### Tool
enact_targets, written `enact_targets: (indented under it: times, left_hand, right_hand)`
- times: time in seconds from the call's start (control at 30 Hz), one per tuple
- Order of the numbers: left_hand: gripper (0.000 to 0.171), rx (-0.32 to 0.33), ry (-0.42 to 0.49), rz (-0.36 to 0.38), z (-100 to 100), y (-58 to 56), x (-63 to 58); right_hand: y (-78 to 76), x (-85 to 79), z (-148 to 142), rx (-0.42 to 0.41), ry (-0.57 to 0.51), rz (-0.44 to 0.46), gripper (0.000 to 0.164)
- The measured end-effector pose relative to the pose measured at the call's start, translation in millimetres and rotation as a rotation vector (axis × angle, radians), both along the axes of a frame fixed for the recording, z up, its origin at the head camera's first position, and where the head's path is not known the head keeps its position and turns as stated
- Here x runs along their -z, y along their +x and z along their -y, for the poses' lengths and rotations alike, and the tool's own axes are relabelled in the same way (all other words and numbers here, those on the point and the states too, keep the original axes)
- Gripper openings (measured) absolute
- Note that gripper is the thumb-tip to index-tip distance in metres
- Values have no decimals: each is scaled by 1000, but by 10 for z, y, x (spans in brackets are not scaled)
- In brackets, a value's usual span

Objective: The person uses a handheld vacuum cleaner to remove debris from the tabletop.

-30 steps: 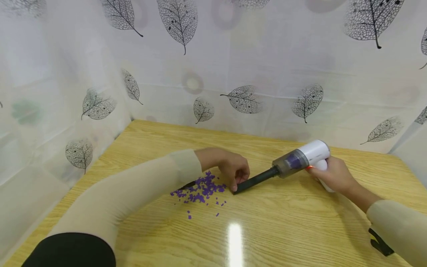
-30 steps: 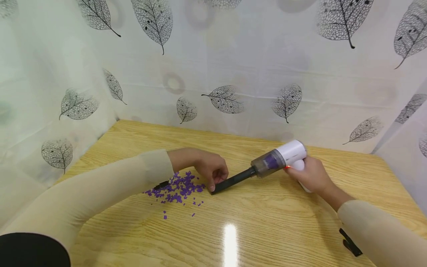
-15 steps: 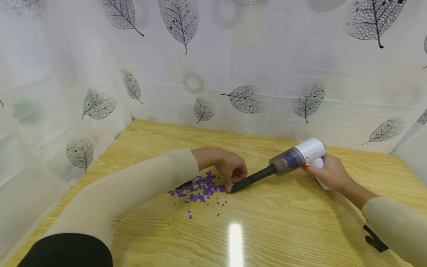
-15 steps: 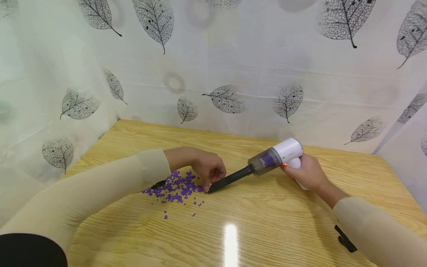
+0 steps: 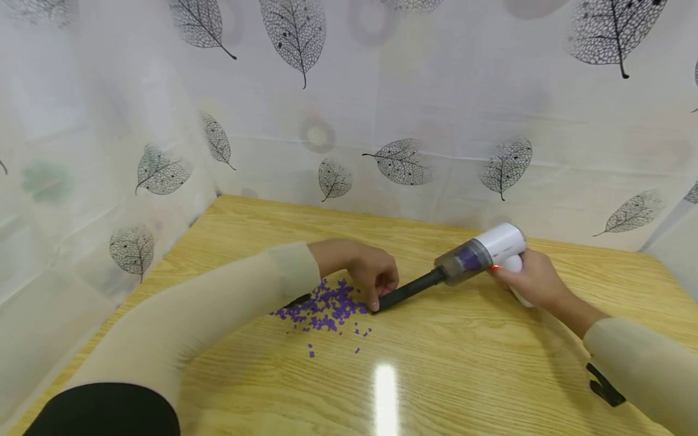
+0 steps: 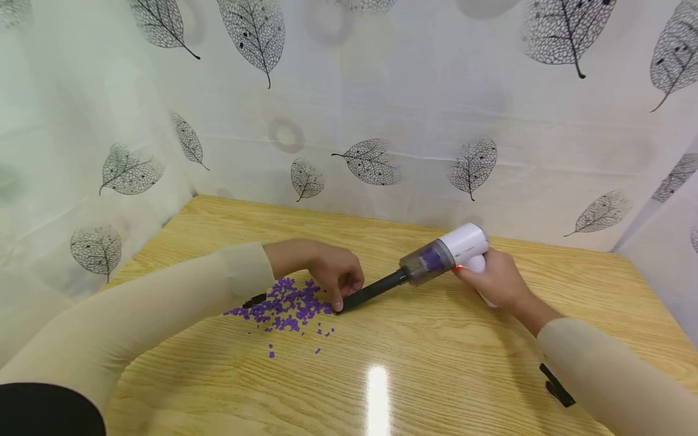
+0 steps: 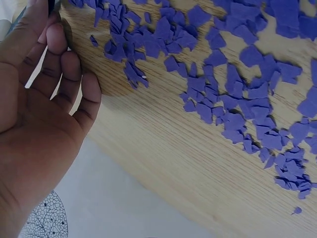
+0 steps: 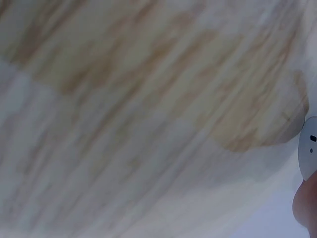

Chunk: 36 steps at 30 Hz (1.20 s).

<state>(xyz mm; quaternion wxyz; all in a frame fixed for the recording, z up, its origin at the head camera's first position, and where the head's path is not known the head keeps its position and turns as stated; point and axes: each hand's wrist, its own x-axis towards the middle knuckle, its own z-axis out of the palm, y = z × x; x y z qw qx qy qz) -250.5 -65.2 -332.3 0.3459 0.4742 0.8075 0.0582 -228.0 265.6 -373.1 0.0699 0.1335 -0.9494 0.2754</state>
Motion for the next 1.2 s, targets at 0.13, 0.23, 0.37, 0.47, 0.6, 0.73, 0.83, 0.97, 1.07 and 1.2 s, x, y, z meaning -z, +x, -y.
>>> enact_targets:
  times: [0.13, 0.23, 0.37, 0.47, 0.6, 0.73, 0.83, 0.97, 1.07, 1.2]
  left_hand:
    - [29, -8, -10, -15, 22, 12, -17]
    - [29, -7, -17, -27, 34, 21, -33]
    - [28, -5, -28, -42, 58, 24, -41]
    - [29, -15, -43, -54, 83, 22, -44]
    - [30, -28, -54, -59, 118, 18, -45]
    - [29, -37, -54, -49, 147, 6, -42]
    - [28, -38, -62, -55, 162, -9, -53]
    - [28, -37, -72, -67, 185, -33, -73]
    - [28, -43, -70, -61, 206, -50, -73]
    - [29, -50, -73, -44, 219, -56, -65]
  right_hand:
    - [-10, 2, 34, -8, 1, -14, 28]
    - [-12, -10, 60, -12, 1, -19, 29]
    - [-17, -23, 105, -18, -6, -13, 30]
    - [-27, -24, 144, -26, -15, -5, 30]
    - [-56, -11, 182, -30, -12, 2, 31]
    - [-79, -1, 198, -30, -1, 5, 33]
    - [-81, -8, 211, -27, 0, 7, 34]
    - [-86, -20, 242, -17, 0, 5, 33]
    - [-97, -21, 265, -13, 1, 3, 32]
    - [-111, -12, 279, -13, 3, 2, 31]
